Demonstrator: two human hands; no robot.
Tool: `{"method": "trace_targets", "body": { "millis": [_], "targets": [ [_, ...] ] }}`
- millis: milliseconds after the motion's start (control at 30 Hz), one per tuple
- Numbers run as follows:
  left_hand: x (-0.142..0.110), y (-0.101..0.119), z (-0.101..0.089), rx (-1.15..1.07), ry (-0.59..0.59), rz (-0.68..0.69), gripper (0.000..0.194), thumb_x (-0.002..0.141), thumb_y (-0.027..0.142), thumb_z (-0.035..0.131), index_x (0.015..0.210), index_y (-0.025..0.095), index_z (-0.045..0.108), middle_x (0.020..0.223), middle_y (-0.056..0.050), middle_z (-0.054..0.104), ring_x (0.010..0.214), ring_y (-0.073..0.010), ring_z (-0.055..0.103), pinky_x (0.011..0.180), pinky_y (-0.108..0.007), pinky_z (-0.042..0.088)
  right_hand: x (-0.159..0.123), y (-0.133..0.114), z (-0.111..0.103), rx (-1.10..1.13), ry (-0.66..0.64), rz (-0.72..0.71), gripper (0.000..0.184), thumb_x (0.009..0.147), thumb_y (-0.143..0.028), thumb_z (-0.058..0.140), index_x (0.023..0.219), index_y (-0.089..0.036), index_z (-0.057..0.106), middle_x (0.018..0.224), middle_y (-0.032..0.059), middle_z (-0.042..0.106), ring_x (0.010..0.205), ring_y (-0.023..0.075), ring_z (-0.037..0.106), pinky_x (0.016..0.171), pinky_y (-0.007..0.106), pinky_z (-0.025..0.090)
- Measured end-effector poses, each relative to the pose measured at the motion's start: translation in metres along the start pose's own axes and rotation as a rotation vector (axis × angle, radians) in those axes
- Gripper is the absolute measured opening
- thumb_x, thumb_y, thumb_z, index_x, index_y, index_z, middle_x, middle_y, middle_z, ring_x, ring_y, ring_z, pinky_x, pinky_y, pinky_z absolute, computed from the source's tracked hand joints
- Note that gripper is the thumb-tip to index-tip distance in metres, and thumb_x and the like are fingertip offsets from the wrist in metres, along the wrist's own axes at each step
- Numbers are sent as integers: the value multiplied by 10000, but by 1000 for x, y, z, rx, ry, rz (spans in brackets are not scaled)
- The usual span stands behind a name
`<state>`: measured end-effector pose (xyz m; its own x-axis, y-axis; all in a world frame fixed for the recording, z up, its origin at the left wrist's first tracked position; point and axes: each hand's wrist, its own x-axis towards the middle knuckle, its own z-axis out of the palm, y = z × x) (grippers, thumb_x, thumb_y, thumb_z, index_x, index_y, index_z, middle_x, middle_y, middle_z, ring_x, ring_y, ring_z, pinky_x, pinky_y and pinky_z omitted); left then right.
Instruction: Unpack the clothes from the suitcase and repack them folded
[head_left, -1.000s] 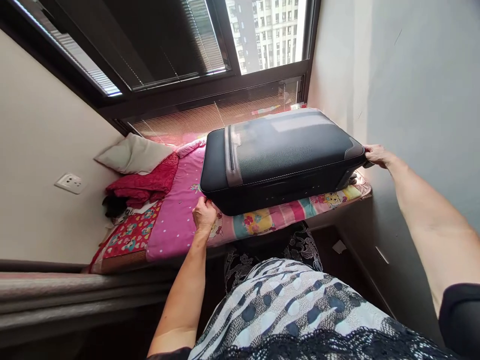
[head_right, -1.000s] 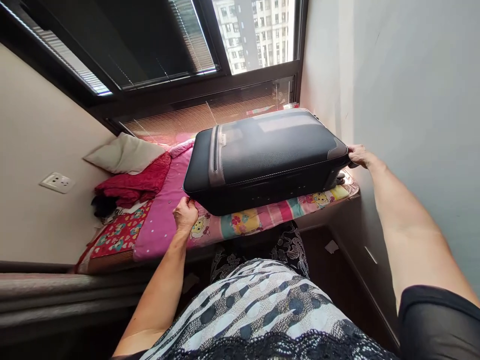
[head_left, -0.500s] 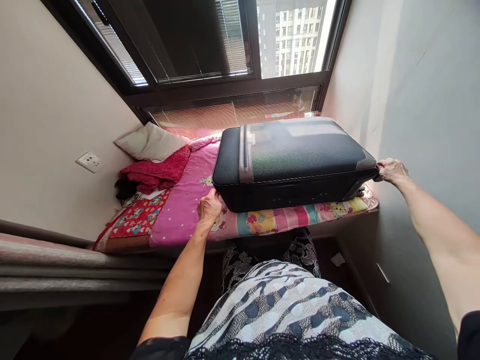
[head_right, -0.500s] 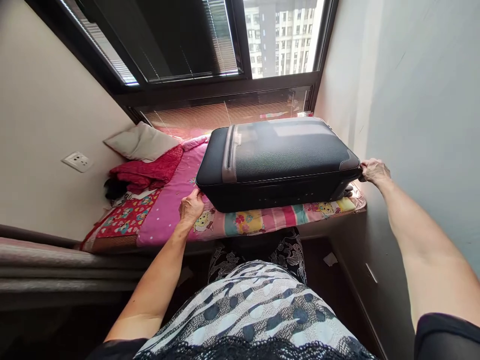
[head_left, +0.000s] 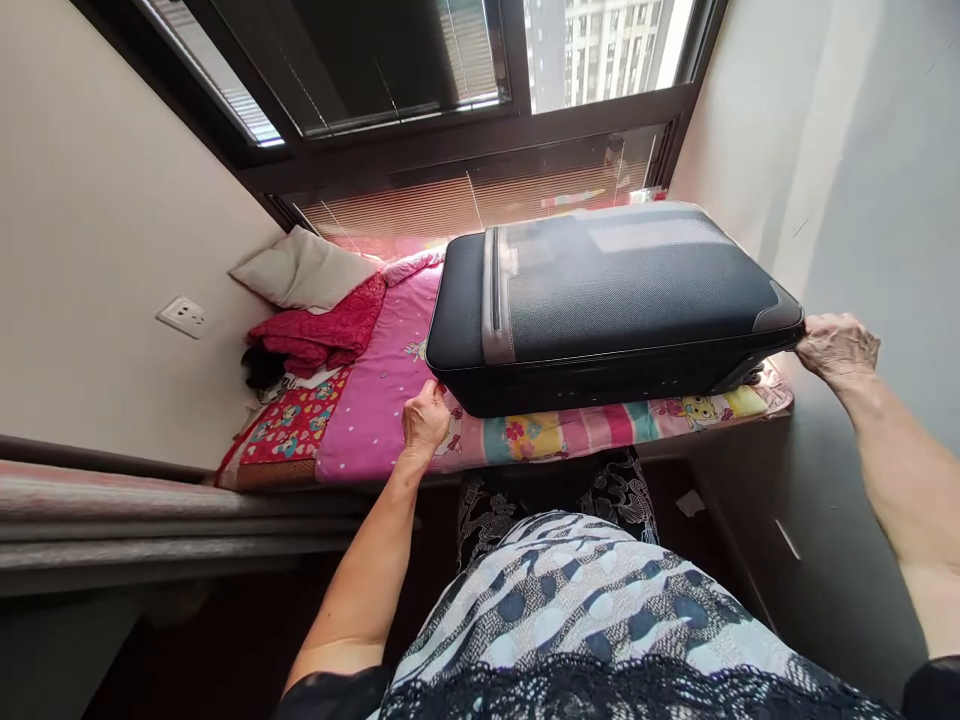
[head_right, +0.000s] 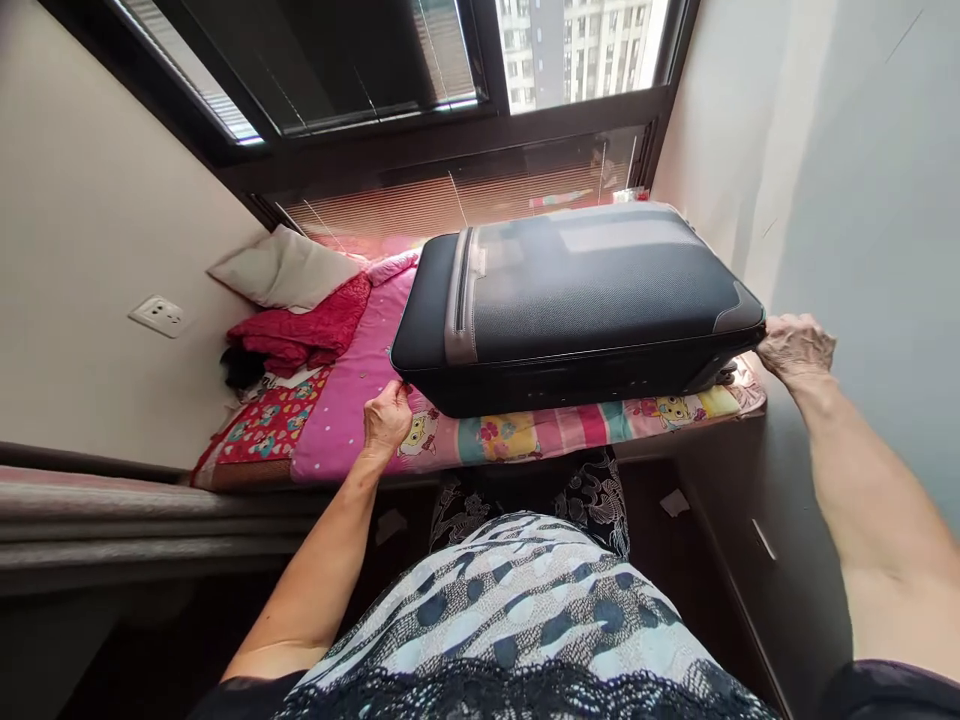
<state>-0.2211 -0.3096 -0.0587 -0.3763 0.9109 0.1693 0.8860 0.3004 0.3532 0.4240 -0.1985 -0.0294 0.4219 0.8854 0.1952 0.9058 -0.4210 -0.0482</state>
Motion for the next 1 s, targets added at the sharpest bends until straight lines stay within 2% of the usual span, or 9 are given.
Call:
{"method": "trace_targets", "body": {
  "millis": [100,200,267,333,400,500,567,667,1000],
  "targets": [
    [-4,4,7,-106,0,33,292,1054,185,467,1002,187,754,912,-152,793,862,-268,749,736,-302,400,-12,7,-5,155,-77,76,255,910,-177,622,1048,-181,836,1096,220,784,949,261,648,805,400,402],
    [-15,20,14,-152,-53,89,281,1053,172,479,996,188,753,946,-146,809,865,-254,761,752,-297,416,-33,10,-6,379,-130,63,172,866,-155,617,876,-202,781,1016,149,797,934,228,673,839,341,454],
    [-25,43,19,-125,-97,112,296,1082,194,470,1050,180,764,979,-161,816,889,-262,776,752,-303,423,-58,-5,-3,426,-141,2,118,844,-161,629,780,-202,719,969,145,788,936,240,682,860,334,474],
    [-37,74,25,-84,-155,132,325,1116,226,449,1133,167,769,985,-181,815,921,-280,791,758,-311,441,-89,-39,2,435,-124,-147,133,870,-202,624,753,-203,689,944,154,775,934,264,681,879,349,485],
    [-49,109,31,-54,-220,153,352,1139,255,430,1193,149,761,987,-206,811,952,-302,802,784,-325,474,-121,-86,8,496,-99,-309,210,947,-284,582,787,-204,693,949,156,769,918,275,684,868,356,492],
    [-63,156,37,-51,-300,204,367,1151,276,418,1244,122,739,1037,-252,806,1005,-330,810,845,-355,523,-164,-156,17,534,-74,-464,323,1030,-369,505,835,-206,704,962,165,763,853,273,660,750,342,448],
    [-67,175,38,-57,-331,242,374,1156,284,409,1263,115,726,1065,-266,803,1039,-336,811,881,-368,543,-183,-187,22,526,-67,-524,336,1050,-349,465,860,-198,697,1002,173,764,810,253,642,674,321,384],
    [-68,184,37,-63,-357,281,376,1159,285,404,1273,119,721,1086,-265,802,1072,-329,812,917,-372,560,-195,-202,27,522,-44,-551,321,1058,-311,446,868,-198,678,1010,158,761,753,221,610,627,305,300],
    [-63,175,33,-86,-367,292,374,1162,273,422,1273,119,745,1093,-245,814,1089,-323,809,920,-362,557,-193,-192,18,548,-62,-474,347,1076,-418,501,928,-209,735,946,131,753,715,205,565,645,303,256]
  ]
}}
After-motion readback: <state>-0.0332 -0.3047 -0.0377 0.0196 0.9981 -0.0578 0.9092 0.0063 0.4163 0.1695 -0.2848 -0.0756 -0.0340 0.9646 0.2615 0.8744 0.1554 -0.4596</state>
